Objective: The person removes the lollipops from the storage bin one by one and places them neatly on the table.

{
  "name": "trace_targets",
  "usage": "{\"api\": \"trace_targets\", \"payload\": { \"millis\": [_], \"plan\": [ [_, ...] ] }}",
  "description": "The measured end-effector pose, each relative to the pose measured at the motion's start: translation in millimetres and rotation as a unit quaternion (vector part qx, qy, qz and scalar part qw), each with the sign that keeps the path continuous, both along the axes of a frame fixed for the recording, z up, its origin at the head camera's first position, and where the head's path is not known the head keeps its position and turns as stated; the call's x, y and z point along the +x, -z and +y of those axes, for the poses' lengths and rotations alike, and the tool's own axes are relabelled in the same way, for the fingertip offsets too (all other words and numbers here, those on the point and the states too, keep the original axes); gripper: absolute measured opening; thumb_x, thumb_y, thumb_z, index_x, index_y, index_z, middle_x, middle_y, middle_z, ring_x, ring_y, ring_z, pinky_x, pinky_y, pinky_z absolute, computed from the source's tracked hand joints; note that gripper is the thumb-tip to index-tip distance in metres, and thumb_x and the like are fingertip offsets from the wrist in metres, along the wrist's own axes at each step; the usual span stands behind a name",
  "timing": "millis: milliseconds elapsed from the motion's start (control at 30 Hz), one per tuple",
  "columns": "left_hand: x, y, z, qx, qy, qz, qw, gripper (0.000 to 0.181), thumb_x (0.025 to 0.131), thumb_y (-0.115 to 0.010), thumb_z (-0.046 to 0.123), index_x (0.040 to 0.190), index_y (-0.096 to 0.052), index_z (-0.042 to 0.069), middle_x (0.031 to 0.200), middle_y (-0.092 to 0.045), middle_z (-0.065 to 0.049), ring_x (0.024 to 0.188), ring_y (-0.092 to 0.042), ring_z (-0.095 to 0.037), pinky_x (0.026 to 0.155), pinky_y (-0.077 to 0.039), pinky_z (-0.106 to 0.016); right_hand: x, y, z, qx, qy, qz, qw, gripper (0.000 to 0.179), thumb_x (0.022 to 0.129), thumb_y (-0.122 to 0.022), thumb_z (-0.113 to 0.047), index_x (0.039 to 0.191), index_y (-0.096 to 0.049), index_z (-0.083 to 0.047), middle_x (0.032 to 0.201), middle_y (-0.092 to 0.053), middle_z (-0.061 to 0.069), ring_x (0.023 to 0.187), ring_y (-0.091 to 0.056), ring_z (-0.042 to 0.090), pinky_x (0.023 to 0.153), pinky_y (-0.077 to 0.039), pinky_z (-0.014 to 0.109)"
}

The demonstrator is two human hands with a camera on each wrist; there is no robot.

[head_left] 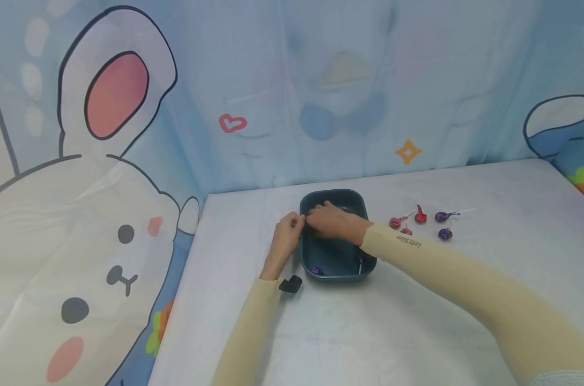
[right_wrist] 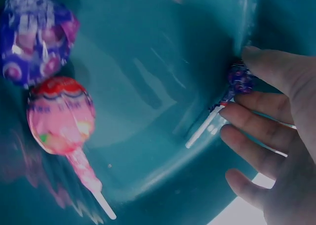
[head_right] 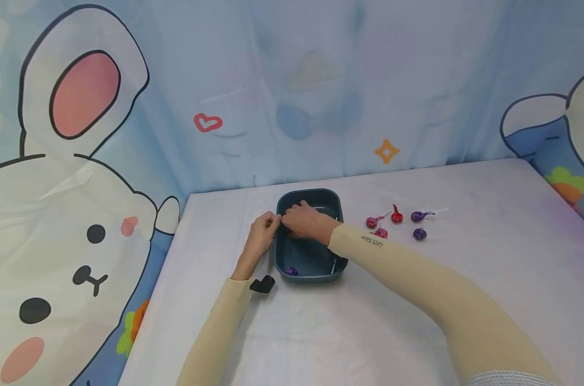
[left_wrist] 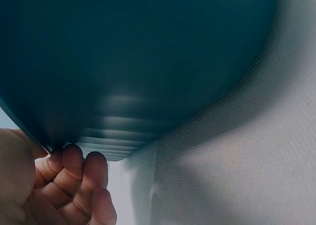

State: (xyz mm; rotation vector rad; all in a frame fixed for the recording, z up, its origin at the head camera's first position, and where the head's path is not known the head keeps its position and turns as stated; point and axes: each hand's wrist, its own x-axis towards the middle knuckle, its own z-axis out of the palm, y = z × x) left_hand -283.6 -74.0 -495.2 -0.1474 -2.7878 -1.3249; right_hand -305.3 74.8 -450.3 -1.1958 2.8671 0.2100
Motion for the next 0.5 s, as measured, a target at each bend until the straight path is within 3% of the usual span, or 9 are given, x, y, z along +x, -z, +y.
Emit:
{"api": "trace_targets", "payload": {
  "millis": [500],
  "plan": [
    [0.3, -1.0, 0.6, 0.0, 0.001, -0.001, 1.0, 0.031, 0.095, -0.043, 0.039, 0.08, -0.053, 0.014, 0.065, -0.051, -0.001, 0.054, -0.047, -0.013, 0.047, -0.037, -0.024, -1.2, 8.3, 1.7, -0.002, -0.01, 0.016, 0.9998, 0.023, 0.083, -0.066, -0.029, 0.099, -0.065, -0.012, 0.095, -0.067, 0.005, 0.087, -0.062, 0.024, 0.081, -0.046, 0.044]
  ]
}}
